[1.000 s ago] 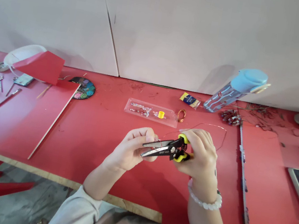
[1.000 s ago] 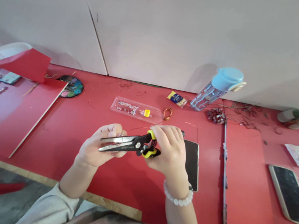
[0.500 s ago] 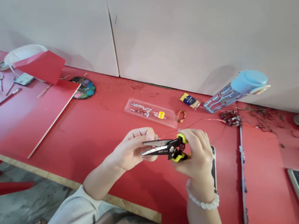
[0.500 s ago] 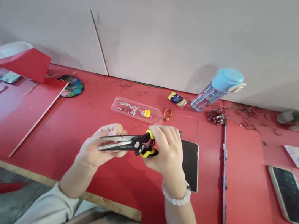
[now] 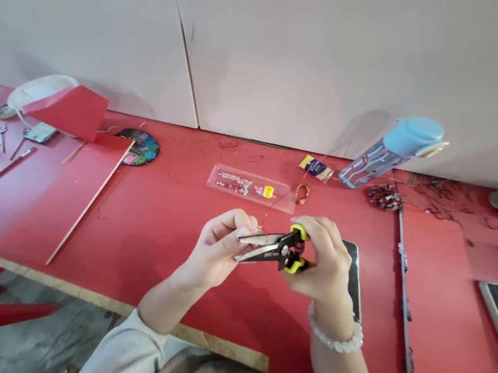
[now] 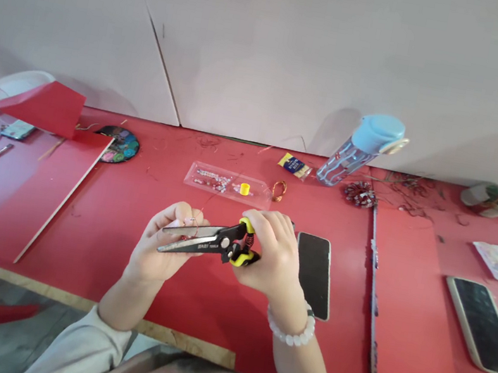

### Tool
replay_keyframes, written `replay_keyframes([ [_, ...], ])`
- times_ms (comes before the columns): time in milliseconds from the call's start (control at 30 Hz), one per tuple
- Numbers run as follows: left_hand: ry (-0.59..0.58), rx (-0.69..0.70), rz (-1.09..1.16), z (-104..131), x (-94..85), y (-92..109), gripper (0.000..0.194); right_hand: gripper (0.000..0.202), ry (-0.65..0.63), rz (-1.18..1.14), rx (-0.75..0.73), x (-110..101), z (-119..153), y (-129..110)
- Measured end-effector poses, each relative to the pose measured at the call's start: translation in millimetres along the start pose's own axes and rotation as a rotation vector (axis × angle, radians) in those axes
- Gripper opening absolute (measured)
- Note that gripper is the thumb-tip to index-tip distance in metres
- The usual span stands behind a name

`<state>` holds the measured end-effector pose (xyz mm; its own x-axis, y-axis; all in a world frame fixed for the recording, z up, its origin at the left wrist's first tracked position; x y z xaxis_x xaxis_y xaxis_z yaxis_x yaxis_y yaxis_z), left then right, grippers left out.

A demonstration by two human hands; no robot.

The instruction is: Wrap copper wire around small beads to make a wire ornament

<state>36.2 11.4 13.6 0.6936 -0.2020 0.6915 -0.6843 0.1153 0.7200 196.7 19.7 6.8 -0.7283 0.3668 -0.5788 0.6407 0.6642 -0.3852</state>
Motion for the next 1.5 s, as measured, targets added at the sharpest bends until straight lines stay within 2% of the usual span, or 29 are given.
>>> replay_keyframes([
  [200,0.045,0.187,-0.079,0.5,0.4,3.7,0.031,0.043,0.003,-0.033,0.03,2.2,0.6,-3.0],
  [333,0.126,0.318,-0.188,2.8,-2.4,3.0,0.033,0.046,0.003,-0.067,0.038,3.4,1.8,-4.6],
  [500,0.183,0.529,-0.271,8.8,-0.7,3.4,0.023,0.047,-0.016,-0.07,0.053,4.1,4.0,-7.1],
  [700,0.261,0.6,-0.332,10.5,1.1,2.8,0.023,0.043,-0.055,-0.089,0.079,3.1,4.3,-8.7],
  [833,0.28,0.549,-0.313,9.2,-1.4,3.2,0.03,0.042,-0.077,-0.105,0.08,2.6,3.3,-9.4],
  [900,0.227,0.48,-0.256,7.4,-1.6,3.5,0.032,0.043,-0.059,-0.096,0.067,1.9,3.1,-9.3],
  [1033,0.075,0.243,-0.091,4.3,2.3,2.4,0.032,0.049,-0.009,-0.067,0.053,0.3,3.5,-7.3],
  [1200,0.031,0.006,0.03,5.2,6.1,-0.2,0.035,0.052,-0.012,-0.047,0.031,-1.6,4.0,-4.8],
  [1500,0.003,-0.124,0.112,4.7,9.1,0.5,0.038,0.052,-0.012,0.014,0.0,-5.2,1.0,-5.8],
])
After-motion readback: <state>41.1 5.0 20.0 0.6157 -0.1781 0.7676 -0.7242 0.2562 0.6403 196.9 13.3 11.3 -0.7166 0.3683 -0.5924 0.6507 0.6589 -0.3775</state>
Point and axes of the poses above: each hand's wrist, its own z-axis away from the middle knuckle, its own x-axis out of the palm, y = z × x, the point moved 4 cm from there along -z, towards the middle knuckle, and after that the axes turned 3 degrees about z, right-handed, at the moved point
